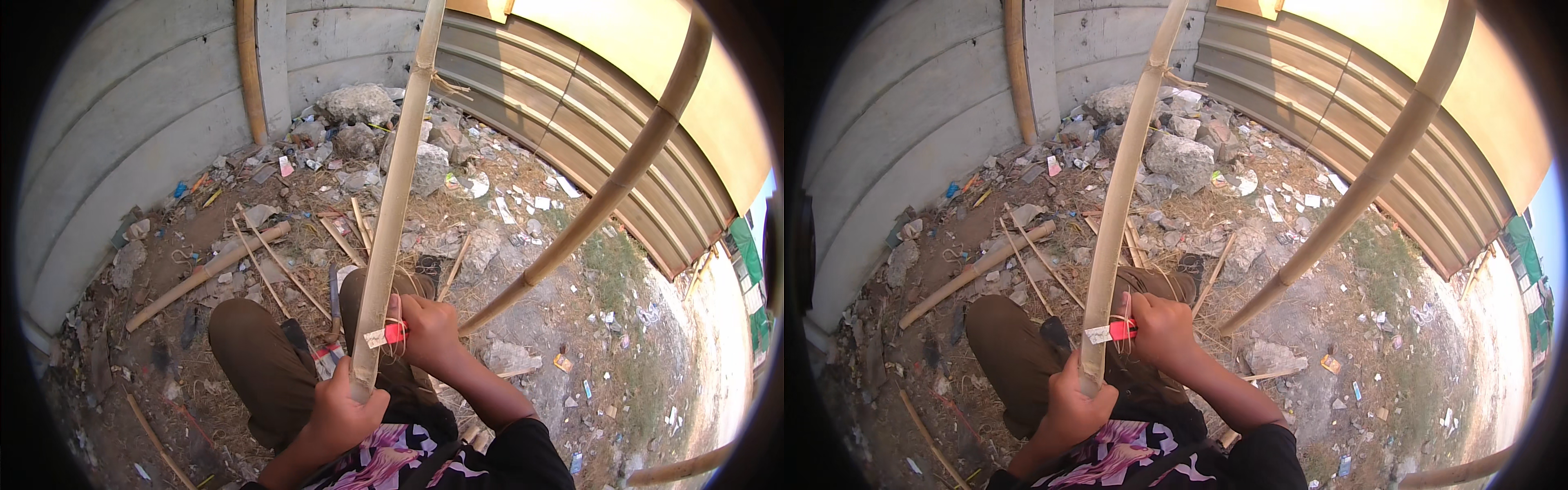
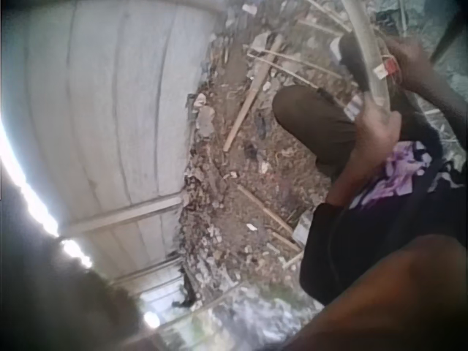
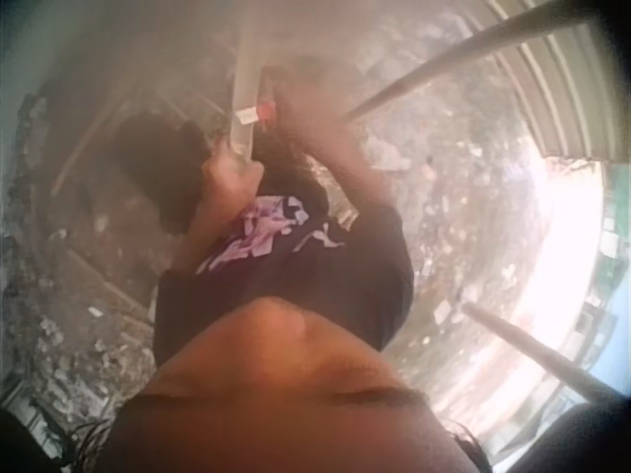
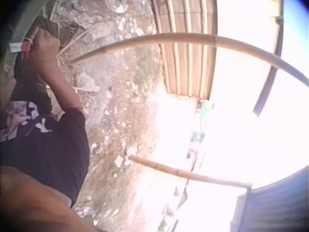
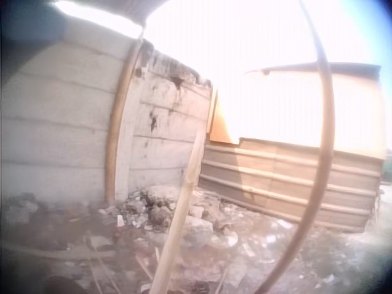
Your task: The person sits on the ground and uses a red utility knife to shave a long bamboo stick, removing thin strips of material. The person holds the bamboo with the left hand and scrapes along its length with the right hand, occasionally rotating the stick to work on different sides.
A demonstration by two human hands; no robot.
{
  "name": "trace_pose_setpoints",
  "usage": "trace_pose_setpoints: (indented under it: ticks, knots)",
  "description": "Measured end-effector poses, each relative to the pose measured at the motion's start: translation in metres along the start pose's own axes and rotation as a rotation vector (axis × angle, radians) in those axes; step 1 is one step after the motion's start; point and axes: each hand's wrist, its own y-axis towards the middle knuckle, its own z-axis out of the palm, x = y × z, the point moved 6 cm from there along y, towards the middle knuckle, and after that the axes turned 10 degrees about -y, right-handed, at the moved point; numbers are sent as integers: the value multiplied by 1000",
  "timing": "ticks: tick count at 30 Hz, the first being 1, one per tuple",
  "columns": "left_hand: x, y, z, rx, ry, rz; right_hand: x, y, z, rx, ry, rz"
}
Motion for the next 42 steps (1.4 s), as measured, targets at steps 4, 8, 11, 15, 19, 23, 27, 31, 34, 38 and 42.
trace_pose_setpoints:
  ticks: [4, 8, 11, 15, 19, 23, 27, 31, 34, 38, 42]
  knots:
    - [4, -14, 8, 62, 42, -43, -24, 30, -12, -177, -29, 83]
    - [6, -19, 12, 80, 25, -74, -59, 58, -11, -180, -113, 100]
    - [-2, -16, 10, 87, 54, -56, -70, 75, -14, -162, -132, 159]
    - [5, -35, 20, 224, 38, -136, -140, 122, -29, -186, -69, 491]
    - [12, -41, 21, 268, 5, -197, -164, 145, -54, -190, -98, 564]
    - [13, -28, 20, 155, -42, -69, -111, 116, -30, -36, -186, 290]
    - [10, -13, 10, 76, -92, -65, -34, 42, -10, -34, 22, 79]
    - [-8, 0, 3, 65, -161, -34, 20, -7, -13, -28, 160, -50]
    - [-6, -4, 4, 99, -203, -50, 29, -22, -12, -22, 152, -14]
    - [-9, -11, 10, 158, -75, -87, 5, -17, -10, -129, 82, 137]
    - [2, -26, 21, 234, -3, -160, -41, 8, -20, -137, 71, 298]
